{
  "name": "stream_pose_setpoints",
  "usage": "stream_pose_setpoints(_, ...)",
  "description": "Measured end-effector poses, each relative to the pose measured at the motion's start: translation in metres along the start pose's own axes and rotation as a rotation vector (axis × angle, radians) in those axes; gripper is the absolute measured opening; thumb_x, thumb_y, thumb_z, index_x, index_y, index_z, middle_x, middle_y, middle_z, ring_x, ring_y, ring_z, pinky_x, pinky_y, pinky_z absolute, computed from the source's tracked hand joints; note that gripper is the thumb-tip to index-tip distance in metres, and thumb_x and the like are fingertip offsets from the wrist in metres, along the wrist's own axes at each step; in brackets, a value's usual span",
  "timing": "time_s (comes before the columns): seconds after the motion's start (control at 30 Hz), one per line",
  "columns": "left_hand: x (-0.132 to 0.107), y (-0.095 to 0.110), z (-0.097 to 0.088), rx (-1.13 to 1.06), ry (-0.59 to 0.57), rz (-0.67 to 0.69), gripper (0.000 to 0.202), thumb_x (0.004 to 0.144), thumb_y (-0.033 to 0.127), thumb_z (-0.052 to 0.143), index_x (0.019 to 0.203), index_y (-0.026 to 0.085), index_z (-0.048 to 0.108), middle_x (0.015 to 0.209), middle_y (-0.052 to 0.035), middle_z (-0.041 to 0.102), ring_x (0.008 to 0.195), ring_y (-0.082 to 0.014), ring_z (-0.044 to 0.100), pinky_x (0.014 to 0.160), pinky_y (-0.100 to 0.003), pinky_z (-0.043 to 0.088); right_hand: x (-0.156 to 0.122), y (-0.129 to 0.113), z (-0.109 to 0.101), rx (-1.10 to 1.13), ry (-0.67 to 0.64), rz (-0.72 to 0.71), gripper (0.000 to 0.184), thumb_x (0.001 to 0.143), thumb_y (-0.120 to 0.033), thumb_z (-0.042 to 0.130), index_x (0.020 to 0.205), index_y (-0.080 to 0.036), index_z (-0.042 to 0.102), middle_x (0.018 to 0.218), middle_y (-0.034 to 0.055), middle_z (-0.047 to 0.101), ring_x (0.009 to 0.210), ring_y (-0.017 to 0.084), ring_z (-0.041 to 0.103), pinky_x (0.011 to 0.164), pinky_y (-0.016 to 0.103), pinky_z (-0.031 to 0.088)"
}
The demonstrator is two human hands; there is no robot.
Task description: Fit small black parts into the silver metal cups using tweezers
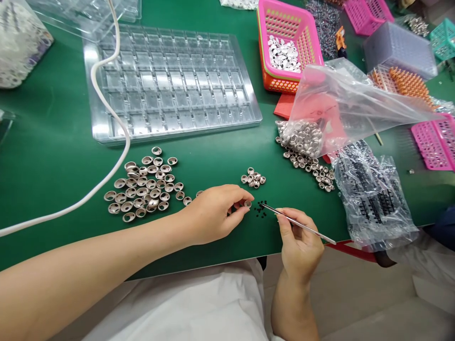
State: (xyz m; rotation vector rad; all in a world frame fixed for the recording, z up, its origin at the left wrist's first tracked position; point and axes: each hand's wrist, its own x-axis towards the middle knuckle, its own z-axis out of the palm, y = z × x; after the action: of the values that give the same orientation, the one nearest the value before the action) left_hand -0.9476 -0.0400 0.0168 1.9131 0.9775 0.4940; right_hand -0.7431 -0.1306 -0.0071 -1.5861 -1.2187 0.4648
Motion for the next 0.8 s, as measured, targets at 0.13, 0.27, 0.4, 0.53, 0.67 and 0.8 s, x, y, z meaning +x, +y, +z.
stream_pose_setpoints(0.13,-0.0001,0.0004,0.0004,-0.006,-0.006,-0.025,0.017,0.093,0.02,0.057,0.104,0.018,0.07,0.087,-0.0017,0.07,0.075,-0.0146,0.064,0.063,-0.024,0.047,-0.0002,0.0003,-0.0008,-0.01,-0.041,-0.079,0.014,0.088,-0.015,0.071,0.1,-0.023,0.071,0.093,0.0037,0.074,0.088,0.018,0.071,0.074,0.033,0.063)
stream_pose_setpoints(0.27,0.0003,-0.0001,0.0009,-0.019,-0.003,-0.025,0.018,0.093,0.019,0.057,0.104,0.019,0.07,0.088,-0.0015,0.07,0.077,-0.0147,0.064,0.064,-0.024,0.047,-0.0004,-0.0003,-0.0016,-0.023,-0.085,-0.203,0.023,0.087,-0.007,0.069,0.103,-0.023,0.069,0.094,0.0033,0.074,0.087,0.018,0.072,0.074,0.036,0.062)
stream_pose_setpoints(0.4,0.0007,-0.0005,0.0005,-0.018,-0.004,-0.021,0.017,0.093,0.019,0.057,0.103,0.019,0.07,0.088,-0.0017,0.071,0.076,-0.0145,0.064,0.063,-0.024,0.047,-0.0005,-0.0008,-0.002,-0.075,-0.077,-0.317,0.03,0.084,-0.002,0.07,0.106,-0.023,0.068,0.095,0.0033,0.075,0.087,0.019,0.072,0.075,0.037,0.063)
stream_pose_setpoints(0.53,0.0003,-0.0011,0.0005,-0.004,-0.001,-0.022,0.017,0.093,0.019,0.058,0.104,0.019,0.07,0.087,-0.0012,0.07,0.075,-0.014,0.064,0.063,-0.024,0.047,-0.0015,-0.0005,-0.0015,-0.1,-0.055,-0.329,0.028,0.086,-0.004,0.069,0.106,-0.024,0.067,0.094,0.0029,0.075,0.085,0.019,0.073,0.073,0.038,0.064)
stream_pose_setpoints(0.67,-0.0002,-0.0016,0.001,-0.002,-0.01,-0.032,0.017,0.092,0.019,0.058,0.104,0.019,0.07,0.088,-0.0013,0.07,0.074,-0.0138,0.064,0.062,-0.024,0.046,-0.0026,-0.0001,-0.0013,-0.119,-0.067,-0.333,0.028,0.086,-0.006,0.07,0.108,-0.025,0.067,0.096,0.0025,0.075,0.086,0.019,0.074,0.073,0.038,0.064)
stream_pose_setpoints(0.8,-0.0003,-0.0031,0.0018,-0.003,0.009,-0.021,0.016,0.092,0.02,0.058,0.103,0.02,0.07,0.088,-0.0009,0.071,0.074,-0.0138,0.064,0.062,-0.024,0.045,-0.0029,-0.0002,-0.001,-0.095,-0.064,-0.326,0.031,0.084,-0.004,0.071,0.108,-0.024,0.067,0.097,0.0033,0.075,0.086,0.019,0.073,0.073,0.038,0.064)
